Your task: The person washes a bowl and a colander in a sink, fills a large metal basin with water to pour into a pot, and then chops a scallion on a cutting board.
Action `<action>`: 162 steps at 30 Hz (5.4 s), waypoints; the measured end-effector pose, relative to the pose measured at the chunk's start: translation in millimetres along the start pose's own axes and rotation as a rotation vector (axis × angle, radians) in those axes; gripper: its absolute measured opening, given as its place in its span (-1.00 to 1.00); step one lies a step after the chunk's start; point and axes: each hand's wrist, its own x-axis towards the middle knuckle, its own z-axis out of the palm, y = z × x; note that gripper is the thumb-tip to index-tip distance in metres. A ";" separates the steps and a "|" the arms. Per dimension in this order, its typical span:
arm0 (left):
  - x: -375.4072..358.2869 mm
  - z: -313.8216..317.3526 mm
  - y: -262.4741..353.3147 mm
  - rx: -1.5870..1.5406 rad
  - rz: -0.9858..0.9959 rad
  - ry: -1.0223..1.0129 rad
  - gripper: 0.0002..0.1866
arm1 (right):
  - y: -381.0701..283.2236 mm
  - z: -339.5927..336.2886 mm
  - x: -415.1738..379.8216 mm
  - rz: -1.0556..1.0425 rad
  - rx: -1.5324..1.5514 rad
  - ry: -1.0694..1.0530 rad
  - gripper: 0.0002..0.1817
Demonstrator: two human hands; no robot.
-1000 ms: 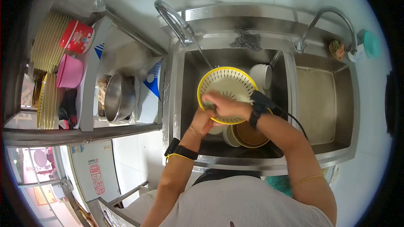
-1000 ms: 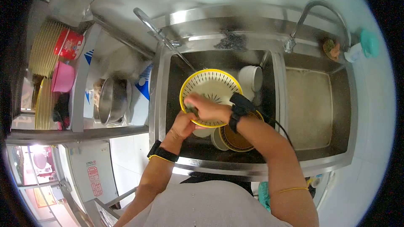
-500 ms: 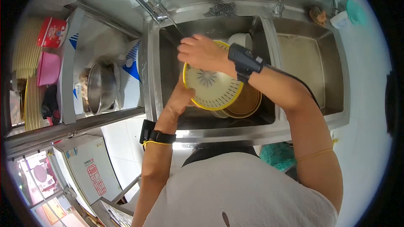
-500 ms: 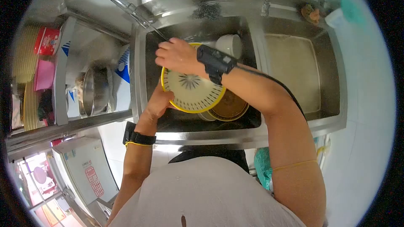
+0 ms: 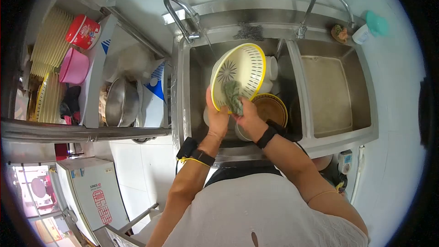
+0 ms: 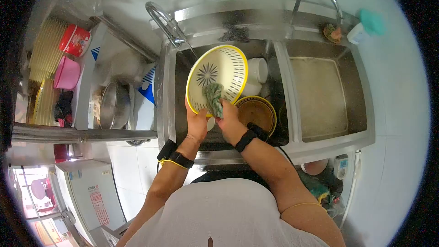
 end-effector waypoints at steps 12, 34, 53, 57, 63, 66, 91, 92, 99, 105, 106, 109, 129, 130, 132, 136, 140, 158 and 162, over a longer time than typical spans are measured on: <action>8.2 -6.3 33.4 0.080 -0.260 0.034 -0.68 | -63.3 -0.2 -13.7 -0.919 -0.588 0.032 -0.65; -3.9 -8.6 -20.3 -1.008 -0.979 -0.074 -0.75 | -50.1 -47.1 -106.2 -1.075 -0.756 -0.442 -0.48; -50.8 -41.7 9.6 -0.541 -1.089 -0.305 -0.92 | -103.2 16.2 -32.5 -0.456 -0.529 -0.606 -0.27; -54.3 -47.9 5.4 -0.529 -1.131 -0.372 -0.93 | -84.6 -2.4 -33.4 -0.228 -0.200 -0.651 -0.24; -61.3 -38.1 2.5 -0.680 -1.167 -0.411 -0.91 | -53.3 -21.6 -40.8 0.029 0.060 -0.774 -0.29; -50.8 -25.5 6.4 -0.847 -1.123 -0.305 -0.83 | -20.0 -21.7 -36.8 -0.050 0.211 -0.715 -0.34; -30.5 -3.1 61.9 -0.689 -0.447 0.055 -0.45 | 27.3 -18.6 -85.7 -1.829 -1.249 -0.376 -0.55; -33.3 -7.1 57.9 -0.690 -0.446 0.055 -0.45 | 25.1 -14.4 -85.9 -1.830 -1.250 -0.377 -0.55; -45.7 -26.5 52.0 -0.094 -0.265 0.022 -0.52 | -22.2 55.9 -93.1 -1.209 -1.634 -0.368 -0.43; -55.7 -36.0 101.0 -0.041 -0.248 0.046 -0.53 | -41.9 2.9 -18.4 -0.198 -0.626 -0.710 -0.44; -56.4 -36.7 104.6 -0.150 -0.210 0.090 -0.51 | -31.2 -11.7 -21.1 -0.253 -0.593 -0.668 -0.47; -48.3 -58.3 97.1 -0.307 -0.235 0.068 -0.46 | -7.0 -38.7 -25.3 -0.319 -0.418 -0.511 -0.54; -63.4 -86.7 108.6 -0.391 -0.166 0.169 -0.49 | -24.8 16.0 -136.9 -1.520 -1.561 -1.044 -0.61; -65.7 -93.6 113.0 -0.391 -0.166 0.174 -0.49 | -24.8 15.6 -144.1 -1.487 -1.634 -0.961 -0.66; -69.7 -111.9 123.2 -0.315 -0.129 0.041 -0.48 | -30.1 18.2 -149.2 -1.477 -1.724 -0.881 -0.71; -85.1 -148.0 133.2 -0.399 -0.051 0.020 -0.40 | -44.7 -4.9 -102.5 -1.687 -1.956 -0.339 -0.75; -116.7 -186.8 151.0 -0.416 0.026 0.041 -0.31 | -42.5 -52.5 -68.4 -1.494 -2.119 -0.275 -0.71; -239.9 -302.9 466.4 1.599 0.257 0.809 -0.73 | 15.2 -127.0 -72.0 -1.125 -1.934 -0.003 -0.73; -172.6 -313.8 506.3 1.710 0.377 0.719 -0.65 | 13.1 -137.1 -56.7 -1.174 -1.968 0.015 -0.72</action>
